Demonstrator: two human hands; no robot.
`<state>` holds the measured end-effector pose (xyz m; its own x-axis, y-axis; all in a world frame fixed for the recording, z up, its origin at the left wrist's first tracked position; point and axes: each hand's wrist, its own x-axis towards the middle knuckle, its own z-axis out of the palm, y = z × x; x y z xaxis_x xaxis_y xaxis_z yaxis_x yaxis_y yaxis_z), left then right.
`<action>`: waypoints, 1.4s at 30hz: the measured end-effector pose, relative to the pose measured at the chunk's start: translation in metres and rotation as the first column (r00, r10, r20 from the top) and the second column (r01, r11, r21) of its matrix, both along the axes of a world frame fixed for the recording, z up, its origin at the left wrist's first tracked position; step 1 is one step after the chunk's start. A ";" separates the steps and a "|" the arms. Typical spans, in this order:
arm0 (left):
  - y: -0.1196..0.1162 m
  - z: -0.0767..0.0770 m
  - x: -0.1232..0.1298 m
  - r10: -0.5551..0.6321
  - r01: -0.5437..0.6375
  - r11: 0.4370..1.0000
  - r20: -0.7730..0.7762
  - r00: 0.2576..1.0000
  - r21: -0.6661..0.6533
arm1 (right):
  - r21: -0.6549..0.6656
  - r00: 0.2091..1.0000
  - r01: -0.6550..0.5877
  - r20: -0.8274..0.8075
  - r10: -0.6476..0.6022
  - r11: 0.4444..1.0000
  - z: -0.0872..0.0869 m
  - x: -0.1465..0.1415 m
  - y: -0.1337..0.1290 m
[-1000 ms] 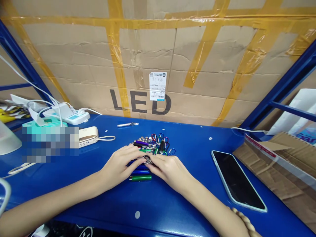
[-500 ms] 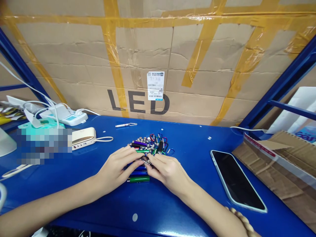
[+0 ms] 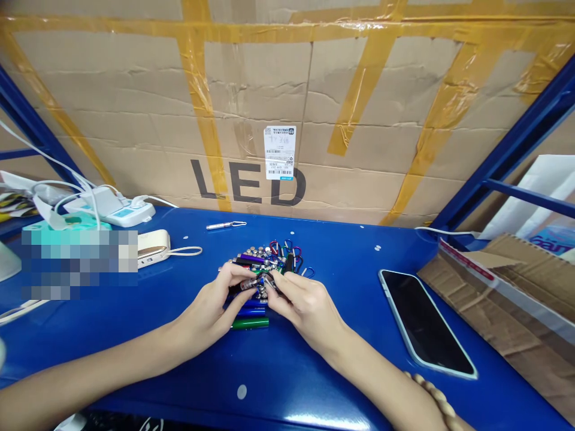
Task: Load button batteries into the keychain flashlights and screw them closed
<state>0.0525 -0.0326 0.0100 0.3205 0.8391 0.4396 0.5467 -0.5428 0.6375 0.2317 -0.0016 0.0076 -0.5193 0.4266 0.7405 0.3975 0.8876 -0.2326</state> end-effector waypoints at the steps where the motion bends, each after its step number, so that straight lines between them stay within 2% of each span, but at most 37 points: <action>1: 0.001 0.000 0.000 0.004 -0.004 1.000 0.022 1.000 -0.024 | -0.002 1.000 -0.003 -0.007 0.003 1.000 0.000 0.000 0.000; 6: 0.003 0.000 0.001 -0.020 0.021 0.998 0.009 1.000 -0.058 | -0.084 0.999 -0.044 -0.030 0.042 0.995 -0.002 0.001 -0.001; 8: 0.003 -0.002 0.000 -0.004 0.004 1.000 -0.016 1.000 -0.012 | -0.175 0.998 -0.060 -0.046 0.053 0.983 -0.002 0.000 -0.002; 10: 0.003 -0.005 0.000 0.020 -0.016 0.998 -0.054 0.998 0.066 | -0.315 0.997 -0.056 -0.068 0.036 0.948 0.000 -0.001 -0.003; 12: 0.004 -0.008 -0.001 0.036 -0.021 0.988 -0.098 0.995 0.153 | -0.477 0.997 -0.033 -0.072 -0.001 0.878 0.002 -0.002 -0.003; 15: 0.006 -0.011 -0.003 0.058 -0.023 0.972 -0.140 0.988 0.236 | -0.682 0.999 -0.038 -0.054 0.001 0.730 0.005 -0.003 -0.001; 17: 0.007 -0.011 -0.005 0.079 -0.038 0.966 -0.151 0.985 0.254 | -0.765 0.998 -0.061 -0.060 0.024 0.641 0.006 -0.002 0.000; 19: 0.008 -0.010 -0.006 0.091 -0.046 0.964 -0.161 0.983 0.264 | -0.802 0.997 -0.078 -0.078 0.024 0.592 0.007 -0.002 0.001; 23: 0.006 -0.007 -0.006 0.071 -0.025 0.966 -0.169 0.983 0.259 | -0.797 0.995 -0.075 -0.096 -0.002 0.599 0.009 -0.002 0.002; 27: 0.003 -0.001 -0.004 0.062 -0.056 0.995 -0.071 0.996 0.081 | -0.791 0.996 -0.090 -0.085 0.036 0.605 0.009 -0.002 0.003; 29: 0.002 0.002 -0.004 0.073 -0.072 0.997 -0.099 0.992 0.008 | -0.795 0.994 -0.112 -0.088 0.069 0.597 0.010 -0.002 0.004; 31: 0.004 0.003 -0.004 0.097 -0.096 0.995 -0.204 0.974 0.014 | -0.782 0.994 -0.103 -0.070 0.078 0.615 0.011 -0.001 0.004; 33: 0.005 0.003 -0.004 0.122 -0.106 0.992 -0.300 0.946 0.069 | -0.747 0.998 -0.051 -0.014 0.061 0.663 0.010 -0.001 0.004; 36: 0.006 0.003 -0.004 0.131 -0.101 0.989 -0.323 0.937 0.109 | -0.701 0.996 0.025 0.077 0.041 0.713 0.009 -0.001 0.003; 40: -0.001 0.009 -0.002 0.078 -0.087 0.996 -0.259 0.963 -0.027 | -0.726 0.990 0.001 0.098 0.101 0.688 0.007 -0.001 0.002; 42: -0.003 0.012 -0.001 0.042 -0.055 0.997 -0.246 0.968 -0.048 | -0.732 0.984 -0.014 0.112 0.140 0.681 0.006 0.000 0.001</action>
